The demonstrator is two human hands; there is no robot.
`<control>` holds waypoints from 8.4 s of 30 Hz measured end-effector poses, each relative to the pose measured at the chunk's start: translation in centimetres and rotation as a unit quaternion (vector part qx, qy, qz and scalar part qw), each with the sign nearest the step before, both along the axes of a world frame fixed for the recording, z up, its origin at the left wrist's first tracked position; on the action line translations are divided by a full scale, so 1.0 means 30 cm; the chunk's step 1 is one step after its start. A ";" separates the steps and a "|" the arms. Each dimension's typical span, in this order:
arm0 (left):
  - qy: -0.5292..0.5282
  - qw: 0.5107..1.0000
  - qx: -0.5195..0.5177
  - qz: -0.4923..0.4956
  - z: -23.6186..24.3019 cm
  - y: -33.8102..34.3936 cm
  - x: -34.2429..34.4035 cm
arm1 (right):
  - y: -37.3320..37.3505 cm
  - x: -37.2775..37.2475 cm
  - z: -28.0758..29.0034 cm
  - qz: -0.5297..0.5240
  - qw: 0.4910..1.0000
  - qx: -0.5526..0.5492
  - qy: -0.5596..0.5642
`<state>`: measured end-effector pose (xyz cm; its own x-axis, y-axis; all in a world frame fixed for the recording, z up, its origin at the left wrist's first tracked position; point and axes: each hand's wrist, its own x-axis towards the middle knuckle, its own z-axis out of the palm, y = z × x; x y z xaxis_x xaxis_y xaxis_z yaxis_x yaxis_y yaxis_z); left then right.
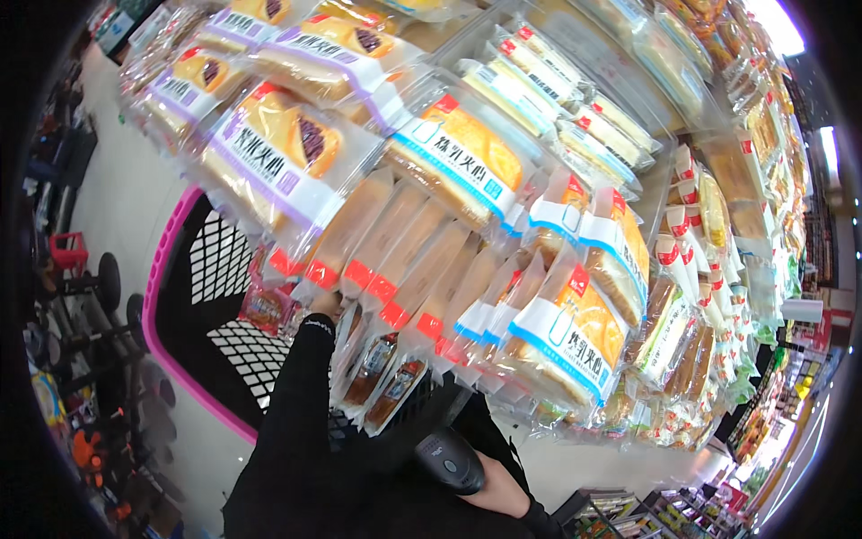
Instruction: Picking packaged bread and sandwiches from supermarket shelves and placing them into a shopping basket while using a handheld scanner.
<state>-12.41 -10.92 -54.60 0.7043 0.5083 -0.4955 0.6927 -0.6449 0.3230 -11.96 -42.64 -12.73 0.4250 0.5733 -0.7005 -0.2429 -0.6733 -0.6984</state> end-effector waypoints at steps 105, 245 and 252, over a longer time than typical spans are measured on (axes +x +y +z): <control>-0.530 0.693 -0.449 0.193 1.480 -0.361 -0.601 | -0.064 -0.375 0.119 0.154 0.890 0.401 -0.155; -0.681 0.297 -0.666 -0.074 1.558 -0.173 -0.393 | -0.101 -0.350 0.157 0.096 0.886 0.414 -0.182; -0.651 0.190 -0.734 -0.023 1.467 -0.245 -0.341 | -0.134 -0.389 0.149 0.080 0.900 0.381 -0.195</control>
<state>-22.64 -18.28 -10.58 0.7032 0.4740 0.5299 -0.5869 0.8077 0.0565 -23.64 -46.65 -8.25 0.4223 0.9002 0.1066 0.1792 0.0324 -0.9833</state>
